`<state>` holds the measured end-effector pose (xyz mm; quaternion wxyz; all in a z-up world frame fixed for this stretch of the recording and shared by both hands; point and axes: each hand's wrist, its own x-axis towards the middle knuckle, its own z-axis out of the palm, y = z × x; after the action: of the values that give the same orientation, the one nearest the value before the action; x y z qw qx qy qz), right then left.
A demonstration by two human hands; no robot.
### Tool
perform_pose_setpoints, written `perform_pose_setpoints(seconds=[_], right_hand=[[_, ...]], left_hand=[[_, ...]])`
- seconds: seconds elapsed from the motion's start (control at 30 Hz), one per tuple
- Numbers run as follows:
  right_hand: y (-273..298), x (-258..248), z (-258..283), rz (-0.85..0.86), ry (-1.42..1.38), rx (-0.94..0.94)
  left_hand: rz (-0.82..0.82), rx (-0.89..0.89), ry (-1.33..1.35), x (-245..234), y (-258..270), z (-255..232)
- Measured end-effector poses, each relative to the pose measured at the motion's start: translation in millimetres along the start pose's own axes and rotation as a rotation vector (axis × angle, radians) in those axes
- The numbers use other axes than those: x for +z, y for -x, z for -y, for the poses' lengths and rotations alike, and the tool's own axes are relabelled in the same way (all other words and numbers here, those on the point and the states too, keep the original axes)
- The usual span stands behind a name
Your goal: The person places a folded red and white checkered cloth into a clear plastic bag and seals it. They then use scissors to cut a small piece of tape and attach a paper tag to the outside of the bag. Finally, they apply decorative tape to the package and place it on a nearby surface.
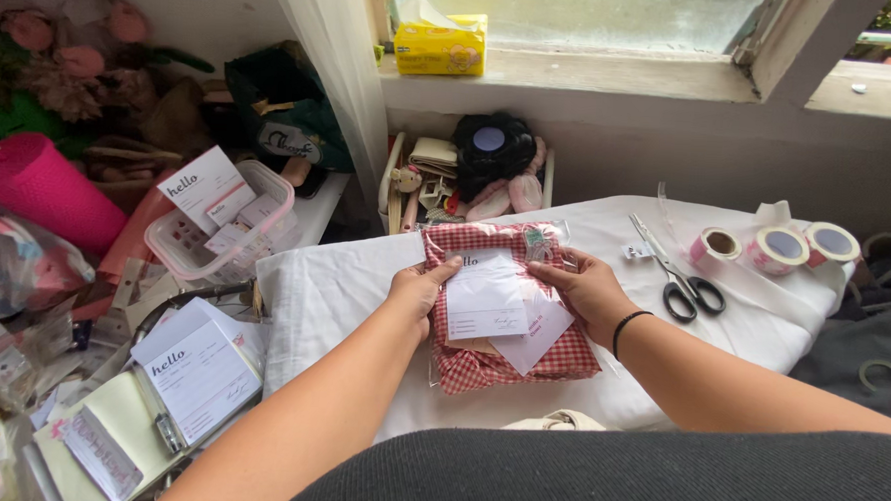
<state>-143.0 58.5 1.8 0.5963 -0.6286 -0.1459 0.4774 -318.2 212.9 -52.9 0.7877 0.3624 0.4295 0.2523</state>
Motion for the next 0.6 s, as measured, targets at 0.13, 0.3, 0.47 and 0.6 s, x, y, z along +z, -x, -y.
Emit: perform_pose_setpoints(seconds=[0.13, 0.3, 0.47, 0.6], right_hand=[[-1.3, -3.7, -3.9, -0.005, -0.084, -0.044], [5.6, -25.8, -0.4, -0.063, -0.034, -0.044], [29.8, -58.8, 8.3, -0.242, -0.007, 0.022], [55.1, -97.5, 13.0, -0.294, -0.137, -0.060]], left_hand=[[-0.004, -0.003, -0.016, 4.2, 1.0, -3.2], [0.069, -0.083, 0.010, 26.6, 6.0, -12.6], [0.194, -0.128, -0.045, 67.7, 12.7, -10.9], [0.249, -0.148, -0.136, 115.8, 24.0, 1.5]])
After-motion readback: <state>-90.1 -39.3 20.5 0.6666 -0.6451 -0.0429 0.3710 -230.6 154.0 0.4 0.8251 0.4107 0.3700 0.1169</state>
